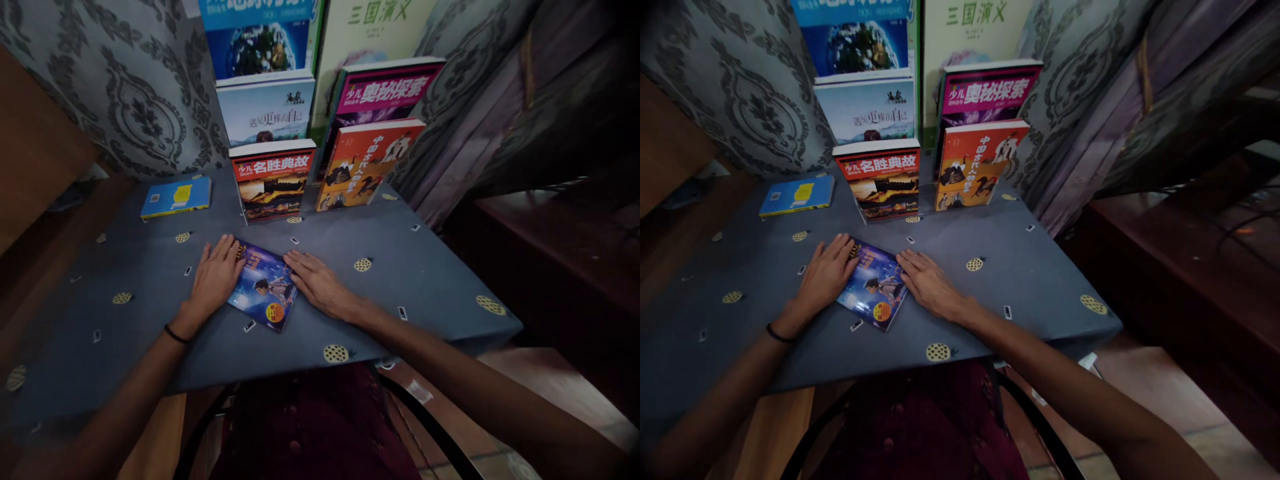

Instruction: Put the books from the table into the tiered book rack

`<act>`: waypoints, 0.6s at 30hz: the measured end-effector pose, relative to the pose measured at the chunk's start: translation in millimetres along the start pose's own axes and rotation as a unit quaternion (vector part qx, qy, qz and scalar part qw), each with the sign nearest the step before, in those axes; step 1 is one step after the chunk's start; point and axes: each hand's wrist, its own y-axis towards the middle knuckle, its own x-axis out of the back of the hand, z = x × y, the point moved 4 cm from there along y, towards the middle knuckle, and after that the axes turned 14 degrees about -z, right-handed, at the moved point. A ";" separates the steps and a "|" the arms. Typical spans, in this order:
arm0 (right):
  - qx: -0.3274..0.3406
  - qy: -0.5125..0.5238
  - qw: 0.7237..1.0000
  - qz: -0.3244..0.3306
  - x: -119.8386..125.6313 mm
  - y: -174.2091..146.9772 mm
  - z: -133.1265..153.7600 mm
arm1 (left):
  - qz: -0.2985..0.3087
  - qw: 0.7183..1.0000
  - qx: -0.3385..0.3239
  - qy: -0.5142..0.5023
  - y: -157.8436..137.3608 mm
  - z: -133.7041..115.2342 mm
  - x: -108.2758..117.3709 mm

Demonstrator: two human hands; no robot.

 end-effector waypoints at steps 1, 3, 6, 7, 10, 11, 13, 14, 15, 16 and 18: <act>0.000 0.003 1.000 -0.003 -0.1 -0.2 -0.3 | 0.006 1.000 -0.011 0.002 -4.7 -12.1 0.2; 0.000 0.007 1.000 -0.011 -0.9 -0.3 -1.5 | 0.020 0.999 -0.044 -0.014 -18.4 -41.1 0.8; 0.004 0.013 1.000 -0.025 -2.0 -0.1 -2.3 | 0.040 0.991 -0.120 -0.050 -44.1 -84.5 4.7; 0.007 0.012 0.999 -0.031 -1.4 0.5 -1.8 | 0.044 0.987 -0.140 -0.059 -51.6 -94.7 6.7; 0.013 -0.012 0.999 -0.047 3.7 2.9 3.5 | 0.057 0.983 -0.160 -0.069 -65.9 -105.3 12.3; 0.015 -0.028 0.998 -0.048 6.1 3.3 6.6 | 0.063 0.983 -0.159 -0.070 -68.1 -102.8 14.2; 0.017 -0.062 0.997 -0.047 11.2 1.3 15.3 | 0.077 0.981 -0.159 -0.079 -70.4 -91.9 19.8; 0.020 -0.075 0.996 -0.048 13.9 -1.5 21.0 | 0.088 0.979 -0.163 -0.089 -71.2 -84.3 24.0; 0.023 -0.082 0.995 -0.049 16.3 -5.5 27.7 | 0.101 0.975 -0.169 -0.107 -71.7 -75.9 29.6; 0.028 -0.082 0.995 -0.051 18.3 -10.6 35.2 | 0.117 0.970 -0.173 -0.128 -72.0 -66.7 36.4; 0.051 -0.059 0.996 -0.046 20.0 -22.3 52.1 | 0.156 0.956 -0.167 -0.182 -71.2 -47.6 52.2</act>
